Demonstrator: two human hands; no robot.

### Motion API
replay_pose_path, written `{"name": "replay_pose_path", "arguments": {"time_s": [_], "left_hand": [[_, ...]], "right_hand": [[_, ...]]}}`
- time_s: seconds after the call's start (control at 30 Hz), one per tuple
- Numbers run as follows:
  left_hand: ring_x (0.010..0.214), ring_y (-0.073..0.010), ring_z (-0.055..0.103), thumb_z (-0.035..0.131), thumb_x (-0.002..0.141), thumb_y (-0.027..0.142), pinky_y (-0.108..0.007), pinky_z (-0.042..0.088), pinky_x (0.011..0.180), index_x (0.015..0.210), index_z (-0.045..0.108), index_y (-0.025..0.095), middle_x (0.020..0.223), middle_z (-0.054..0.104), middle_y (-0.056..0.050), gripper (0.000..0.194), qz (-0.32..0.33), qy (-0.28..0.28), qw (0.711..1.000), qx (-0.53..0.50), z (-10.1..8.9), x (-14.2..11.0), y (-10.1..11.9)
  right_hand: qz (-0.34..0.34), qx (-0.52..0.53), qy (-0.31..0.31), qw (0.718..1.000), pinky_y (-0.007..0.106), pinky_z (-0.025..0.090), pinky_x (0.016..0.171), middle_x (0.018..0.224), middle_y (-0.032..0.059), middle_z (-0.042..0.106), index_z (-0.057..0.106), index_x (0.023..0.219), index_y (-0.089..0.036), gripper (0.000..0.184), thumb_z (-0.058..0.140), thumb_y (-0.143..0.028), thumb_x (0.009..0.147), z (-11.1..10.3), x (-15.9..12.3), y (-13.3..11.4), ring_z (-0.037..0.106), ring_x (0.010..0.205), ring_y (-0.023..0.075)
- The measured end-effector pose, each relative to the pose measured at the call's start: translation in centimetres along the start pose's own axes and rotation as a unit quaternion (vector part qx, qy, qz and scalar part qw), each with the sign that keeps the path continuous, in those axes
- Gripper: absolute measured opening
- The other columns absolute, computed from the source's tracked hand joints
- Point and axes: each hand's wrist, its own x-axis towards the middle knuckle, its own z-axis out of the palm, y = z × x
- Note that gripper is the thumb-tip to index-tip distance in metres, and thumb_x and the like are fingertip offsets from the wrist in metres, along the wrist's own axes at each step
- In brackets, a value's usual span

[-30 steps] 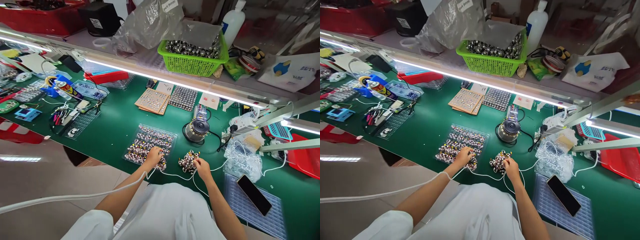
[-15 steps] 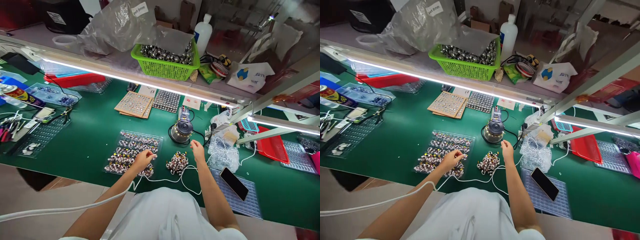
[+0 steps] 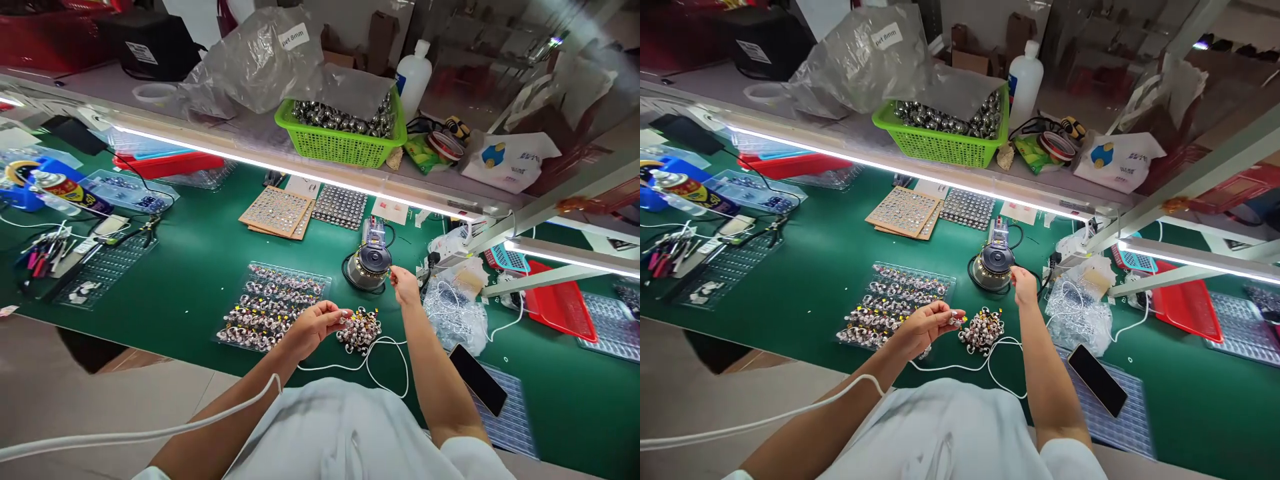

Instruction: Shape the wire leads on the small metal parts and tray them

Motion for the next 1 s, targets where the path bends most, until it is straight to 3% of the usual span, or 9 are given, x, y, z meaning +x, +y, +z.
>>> {"name": "replay_pose_path", "arguments": {"time_s": [0.13, 0.2, 0.3, 0.43, 0.63, 0.73, 0.83, 0.9, 1.0], "left_hand": [[0.087, -0.0186, 0.071, 0.079, 0.074, 0.029, -0.031, 0.052, 0.084, 0.079, 0.055, 0.015, 0.095, 0.075, -0.011, 0.029, 0.009, -0.027, 0.999, -0.027, 1.2, -1.4, 0.7], [0.090, -0.0184, 0.070, 0.079, 0.075, 0.029, -0.030, 0.051, 0.085, 0.081, 0.055, 0.016, 0.096, 0.075, -0.010, 0.027, 0.027, -0.032, 0.999, -0.025, 1.8, -1.9, 0.9], [0.092, -0.0171, 0.069, 0.078, 0.076, 0.029, -0.026, 0.049, 0.083, 0.083, 0.056, 0.016, 0.098, 0.075, -0.010, 0.026, 0.056, -0.032, 0.998, 0.004, 2.7, -2.6, 1.1], [0.095, -0.0173, 0.067, 0.075, 0.079, 0.028, -0.025, 0.048, 0.081, 0.083, 0.057, 0.016, 0.100, 0.075, -0.010, 0.022, 0.074, -0.044, 0.994, 0.068, 3.6, -3.1, 0.9], [0.102, -0.0190, 0.066, 0.068, 0.085, 0.027, -0.031, 0.049, 0.090, 0.086, 0.056, 0.017, 0.108, 0.073, -0.010, 0.015, 0.111, -0.068, 0.977, 0.167, 4.7, -4.2, 0.6], [0.104, -0.0200, 0.065, 0.064, 0.088, 0.026, -0.034, 0.050, 0.092, 0.088, 0.055, 0.018, 0.113, 0.070, -0.011, 0.012, 0.143, -0.064, 0.966, 0.207, 4.9, -4.6, 0.4], [0.103, -0.0201, 0.065, 0.060, 0.090, 0.022, -0.035, 0.051, 0.091, 0.090, 0.056, 0.019, 0.113, 0.069, -0.010, 0.005, 0.230, -0.051, 0.920, 0.312, 4.9, -5.0, 0.4], [0.102, -0.0195, 0.065, 0.058, 0.090, 0.014, -0.035, 0.051, 0.090, 0.092, 0.057, 0.020, 0.108, 0.070, -0.009, 0.006, 0.326, -0.054, 0.858, 0.393, 4.9, -5.2, 0.4], [0.101, -0.0187, 0.063, 0.059, 0.086, 0.005, -0.035, 0.050, 0.090, 0.098, 0.057, 0.020, 0.103, 0.072, -0.007, 0.020, 0.445, -0.100, 0.758, 0.466, 4.7, -5.3, 0.3]], "right_hand": [[-0.063, 0.029, -0.100, 0.993, 0.028, 0.051, 0.072, 0.076, 0.0015, 0.065, 0.068, 0.091, -0.015, 0.026, 0.069, -0.040, 0.082, 0.1, -6.8, -1.3, 0.061, 0.073, 0.0154], [-0.080, 0.032, -0.150, 0.985, 0.030, 0.051, 0.073, 0.080, 0.0028, 0.068, 0.069, 0.095, -0.017, 0.030, 0.074, -0.041, 0.076, -0.2, -11.0, -1.9, 0.061, 0.075, 0.0165], [-0.128, 0.017, -0.224, 0.966, 0.033, 0.051, 0.081, 0.096, 0.0051, 0.069, 0.066, 0.108, -0.022, 0.029, 0.068, -0.037, 0.084, -0.7, -16.3, -2.5, 0.064, 0.088, 0.0186], [-0.198, -0.019, -0.179, 0.964, 0.034, 0.054, 0.080, 0.102, 0.0060, 0.068, 0.060, 0.115, -0.025, 0.027, 0.061, -0.033, 0.089, -0.8, -19.4, -2.0, 0.065, 0.092, 0.0200], [-0.284, -0.114, -0.101, 0.946, 0.033, 0.052, 0.078, 0.095, 0.0025, 0.069, 0.063, 0.111, -0.028, 0.023, 0.062, -0.022, 0.089, -0.4, -19.9, -1.3, 0.065, 0.084, 0.0183], [-0.307, -0.105, -0.084, 0.942, 0.033, 0.051, 0.078, 0.096, 0.0024, 0.069, 0.066, 0.106, -0.028, 0.021, 0.064, -0.020, 0.086, -0.1, -20.1, -1.0, 0.065, 0.084, 0.0186], [-0.225, 0.011, -0.080, 0.971, 0.033, 0.052, 0.077, 0.092, 0.0020, 0.069, 0.068, 0.101, -0.027, 0.019, 0.069, -0.022, 0.082, 0.4, -20.1, -1.0, 0.065, 0.084, 0.0185], [-0.139, 0.120, -0.090, 0.979, 0.030, 0.053, 0.074, 0.085, 0.0005, 0.069, 0.069, 0.096, -0.026, 0.020, 0.076, -0.025, 0.077, 0.6, -19.8, -1.4, 0.065, 0.080, 0.0167], [-0.028, 0.252, -0.132, 0.958, 0.025, 0.052, 0.070, 0.078, -0.0016, 0.068, 0.070, 0.090, -0.024, 0.026, 0.083, -0.024, 0.068, 0.6, -19.4, -2.4, 0.063, 0.073, 0.0128]]}}
